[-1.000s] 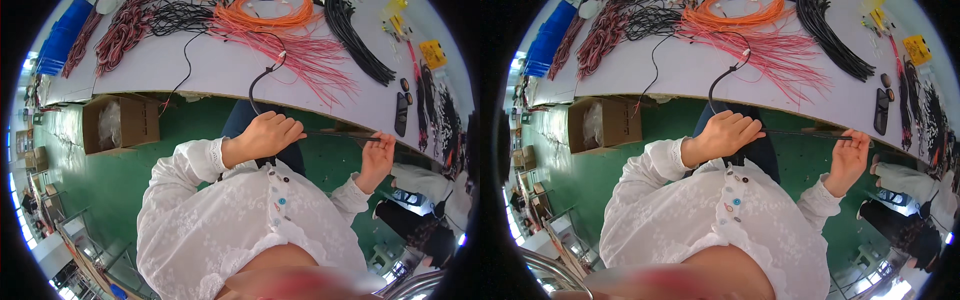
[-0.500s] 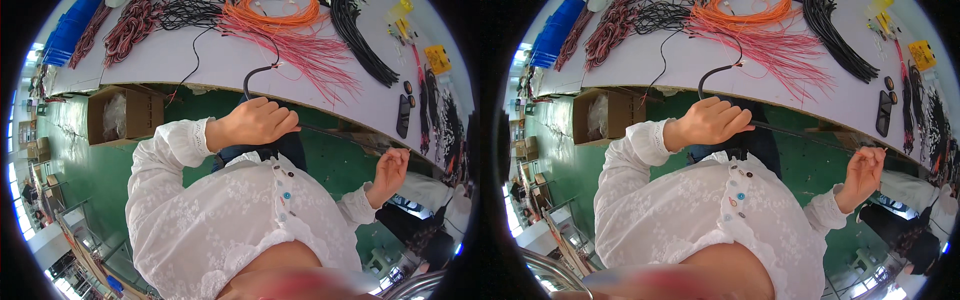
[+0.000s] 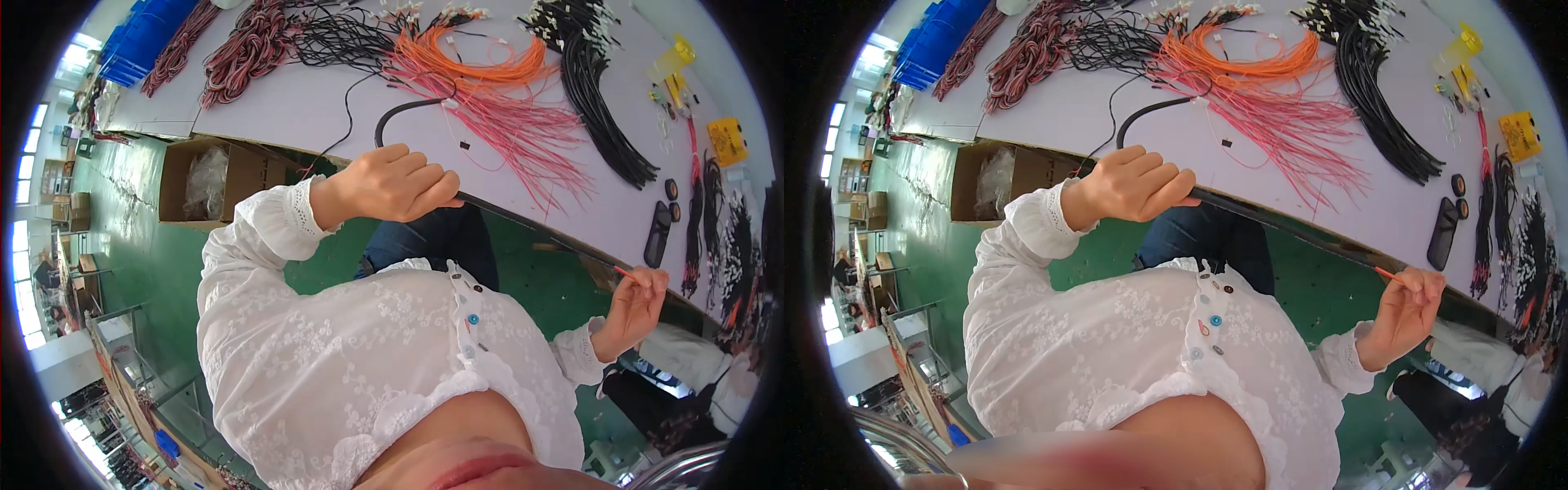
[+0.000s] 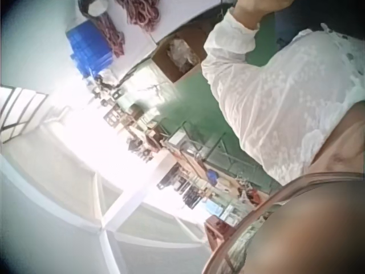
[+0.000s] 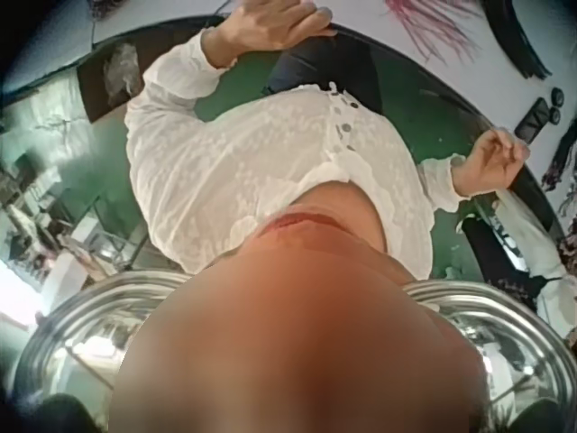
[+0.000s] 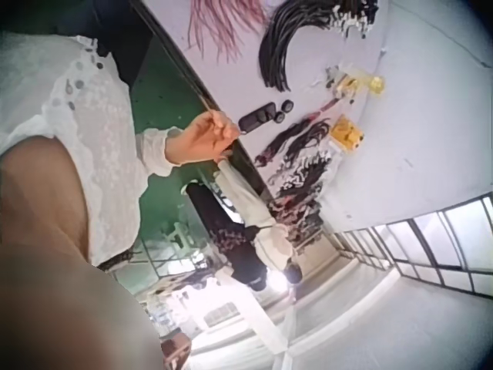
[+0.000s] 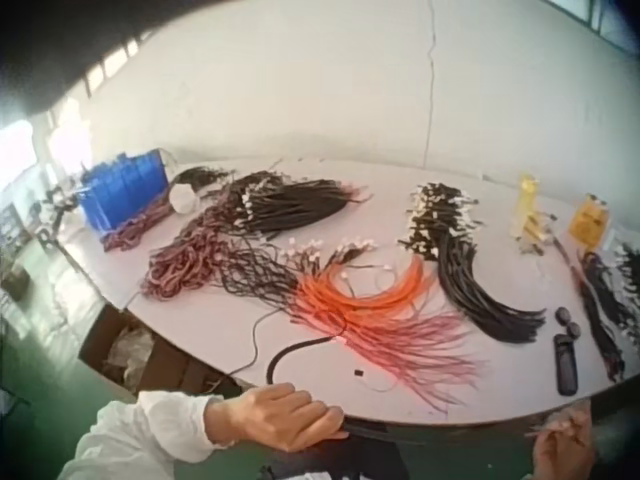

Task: Assembling wire harnesses by inserting colored wires into black plastic connectors at a workstation.

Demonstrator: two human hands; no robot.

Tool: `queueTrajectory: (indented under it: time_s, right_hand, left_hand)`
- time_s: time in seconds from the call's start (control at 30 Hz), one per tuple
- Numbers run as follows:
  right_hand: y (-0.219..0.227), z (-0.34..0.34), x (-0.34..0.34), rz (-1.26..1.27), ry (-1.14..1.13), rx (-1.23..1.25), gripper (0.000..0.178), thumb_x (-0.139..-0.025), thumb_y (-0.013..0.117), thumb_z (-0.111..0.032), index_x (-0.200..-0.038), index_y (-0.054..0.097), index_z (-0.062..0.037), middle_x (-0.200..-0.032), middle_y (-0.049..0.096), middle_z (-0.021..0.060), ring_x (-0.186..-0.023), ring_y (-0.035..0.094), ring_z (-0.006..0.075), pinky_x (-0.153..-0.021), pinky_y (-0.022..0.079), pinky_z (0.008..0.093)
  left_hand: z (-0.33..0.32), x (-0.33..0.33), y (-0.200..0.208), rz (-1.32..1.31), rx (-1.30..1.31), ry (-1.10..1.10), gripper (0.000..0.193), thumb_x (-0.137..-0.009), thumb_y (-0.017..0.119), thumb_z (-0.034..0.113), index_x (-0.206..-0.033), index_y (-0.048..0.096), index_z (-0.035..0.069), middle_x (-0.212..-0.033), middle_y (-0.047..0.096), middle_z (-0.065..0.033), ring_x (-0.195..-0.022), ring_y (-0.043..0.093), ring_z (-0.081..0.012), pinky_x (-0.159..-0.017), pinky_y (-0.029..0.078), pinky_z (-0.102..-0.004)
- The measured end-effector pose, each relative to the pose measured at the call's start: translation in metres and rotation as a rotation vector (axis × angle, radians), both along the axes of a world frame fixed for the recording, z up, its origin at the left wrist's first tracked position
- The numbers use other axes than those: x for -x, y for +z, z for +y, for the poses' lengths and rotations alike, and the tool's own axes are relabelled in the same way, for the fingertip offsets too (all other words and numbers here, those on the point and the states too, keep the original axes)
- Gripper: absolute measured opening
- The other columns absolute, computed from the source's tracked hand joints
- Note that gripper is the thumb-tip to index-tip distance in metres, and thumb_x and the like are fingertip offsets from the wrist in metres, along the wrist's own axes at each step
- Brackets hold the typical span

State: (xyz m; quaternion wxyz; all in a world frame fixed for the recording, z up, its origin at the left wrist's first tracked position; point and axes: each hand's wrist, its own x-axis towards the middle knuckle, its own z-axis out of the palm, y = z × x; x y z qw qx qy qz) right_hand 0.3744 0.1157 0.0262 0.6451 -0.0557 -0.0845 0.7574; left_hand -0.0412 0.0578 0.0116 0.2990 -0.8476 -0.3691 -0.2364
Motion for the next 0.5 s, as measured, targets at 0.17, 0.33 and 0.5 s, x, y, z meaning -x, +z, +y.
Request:
queueTrajectory:
  time_s: [0.17,0.33,0.5]
  right_hand:
    - [0.005,0.023,0.013,0.014,0.045,-0.081,0.013,-0.095,0.051,0.007,-0.105,0.048,-0.0005,-0.082,0.048,0.0063,-0.077,0.044,0.0181,-0.077,0.042,0.0333]
    - [0.006,0.048,0.022,0.0,0.04,-0.042,0.004,-0.101,0.049,-0.001,-0.099,0.046,-0.0029,-0.082,0.05,0.0056,-0.076,0.043,0.017,-0.079,0.043,0.0328]
    - [0.002,0.087,0.037,-0.129,0.152,-0.282,0.016,-0.105,0.045,-0.011,-0.117,0.05,-0.0009,-0.101,0.059,0.0075,-0.088,0.054,0.02,-0.094,0.048,0.0367]
  left_hand:
    - [0.018,0.012,0.008,-0.005,-0.027,0.019,0.031,-0.08,0.076,0.035,-0.083,0.056,0.012,-0.063,0.041,0.0046,-0.052,0.043,-0.0078,-0.047,0.031,-0.0238]
    - [0.038,0.028,0.018,-0.005,-0.082,0.072,0.031,-0.082,0.075,0.035,-0.082,0.053,0.014,-0.063,0.038,0.0049,-0.053,0.043,-0.0074,-0.048,0.031,-0.0243]
    - [0.044,0.056,0.044,-0.155,0.148,0.111,0.028,-0.079,0.078,0.031,-0.087,0.062,0.01,-0.062,0.045,0.0018,-0.052,0.045,-0.0132,-0.048,0.036,-0.0291]
